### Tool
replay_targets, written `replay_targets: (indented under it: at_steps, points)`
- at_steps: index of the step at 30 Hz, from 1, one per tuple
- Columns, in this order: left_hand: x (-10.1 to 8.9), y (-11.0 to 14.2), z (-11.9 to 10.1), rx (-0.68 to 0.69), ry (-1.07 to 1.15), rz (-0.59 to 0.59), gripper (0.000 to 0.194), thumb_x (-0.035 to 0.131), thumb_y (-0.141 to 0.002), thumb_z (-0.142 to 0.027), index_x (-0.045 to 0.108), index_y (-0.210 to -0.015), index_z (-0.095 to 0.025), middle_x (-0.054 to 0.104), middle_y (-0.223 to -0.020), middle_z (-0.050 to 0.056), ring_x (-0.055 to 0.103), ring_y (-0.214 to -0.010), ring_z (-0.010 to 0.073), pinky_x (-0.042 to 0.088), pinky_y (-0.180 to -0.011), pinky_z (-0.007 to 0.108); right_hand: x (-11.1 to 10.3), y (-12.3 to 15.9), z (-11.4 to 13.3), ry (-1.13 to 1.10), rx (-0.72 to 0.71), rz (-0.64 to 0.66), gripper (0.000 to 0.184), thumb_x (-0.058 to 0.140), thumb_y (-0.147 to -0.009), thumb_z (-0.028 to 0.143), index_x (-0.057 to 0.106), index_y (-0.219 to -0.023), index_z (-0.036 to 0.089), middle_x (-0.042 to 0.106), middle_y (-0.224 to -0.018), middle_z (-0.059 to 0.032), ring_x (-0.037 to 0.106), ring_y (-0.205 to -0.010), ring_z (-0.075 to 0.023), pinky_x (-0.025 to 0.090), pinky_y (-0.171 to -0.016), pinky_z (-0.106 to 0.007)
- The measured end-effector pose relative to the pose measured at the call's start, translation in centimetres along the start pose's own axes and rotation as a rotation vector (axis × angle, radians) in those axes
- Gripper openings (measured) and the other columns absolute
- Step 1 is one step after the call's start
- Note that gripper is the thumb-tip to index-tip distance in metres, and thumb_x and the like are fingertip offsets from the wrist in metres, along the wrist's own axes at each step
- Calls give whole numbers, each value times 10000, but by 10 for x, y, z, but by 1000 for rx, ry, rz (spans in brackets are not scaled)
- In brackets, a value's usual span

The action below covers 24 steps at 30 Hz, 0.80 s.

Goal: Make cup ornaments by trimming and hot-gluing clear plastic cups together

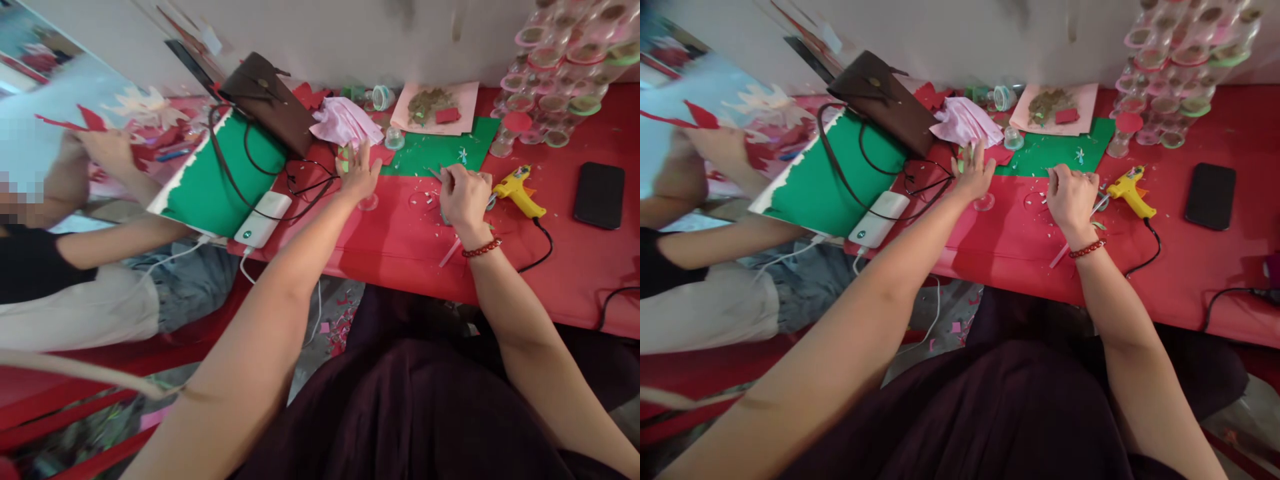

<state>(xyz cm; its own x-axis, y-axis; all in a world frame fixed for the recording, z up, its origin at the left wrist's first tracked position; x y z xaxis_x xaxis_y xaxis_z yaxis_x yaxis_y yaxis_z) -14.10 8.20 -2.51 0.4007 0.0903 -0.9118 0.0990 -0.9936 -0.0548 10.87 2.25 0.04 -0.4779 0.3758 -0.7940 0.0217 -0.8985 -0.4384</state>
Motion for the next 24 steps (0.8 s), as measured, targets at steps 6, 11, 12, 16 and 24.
replay_targets:
  at_steps: [6,11,12,16,24]
  points:
    - [-37,-6,-18,119,97,-162,716,182,-1010,-688,158,-1679,-433,192,-1775,-101,-24,-1670,316,116,-1303,677,-2,-1,-1,-15,20,9,283,439,-1040,297,686,-936,207,690,-777,-63,604,-780,-216,372,-915,-432]
    - [-8,4,-12,75,57,-106,677,313,-1041,-538,257,-1674,-305,186,-1785,76,33,-1668,342,36,-1283,702,-1,-1,-1,-7,22,-8,275,449,-1040,288,694,-959,194,699,-793,-55,616,-797,-207,374,-934,-430]
    - [-5,1,-8,49,111,-120,662,324,-1052,-498,275,-1667,-256,206,-1777,110,76,-1663,349,62,-1286,685,0,-1,-1,-4,21,-14,275,449,-1039,283,696,-960,190,700,-793,-53,617,-797,-204,375,-934,-428]
    - [-25,-10,5,212,390,-188,521,370,-1077,-515,534,-1489,-242,573,-1529,111,471,-1502,289,349,-1230,498,1,-1,-3,-8,21,-32,271,454,-1036,262,701,-961,180,705,-795,-52,623,-797,-202,380,-940,-429]
    - [-22,53,26,203,101,51,333,822,-744,-151,811,-1072,-210,785,-1174,125,713,-1120,312,520,-1057,464,5,-2,-9,-223,28,-64,221,475,-1023,242,693,-1016,208,687,-773,-30,634,-797,-192,416,-926,-425]
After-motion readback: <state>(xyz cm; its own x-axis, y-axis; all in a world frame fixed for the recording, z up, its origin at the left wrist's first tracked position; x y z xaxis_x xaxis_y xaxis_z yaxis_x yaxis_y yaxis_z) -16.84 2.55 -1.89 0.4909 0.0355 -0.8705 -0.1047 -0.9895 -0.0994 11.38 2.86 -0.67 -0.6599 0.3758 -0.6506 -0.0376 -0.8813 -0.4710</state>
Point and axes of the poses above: each hand's wrist, its own y-axis away from the middle knuckle, its own x-axis out of the palm, z = x × y, the point moved 3 cm from there along -y, towards the middle knuckle
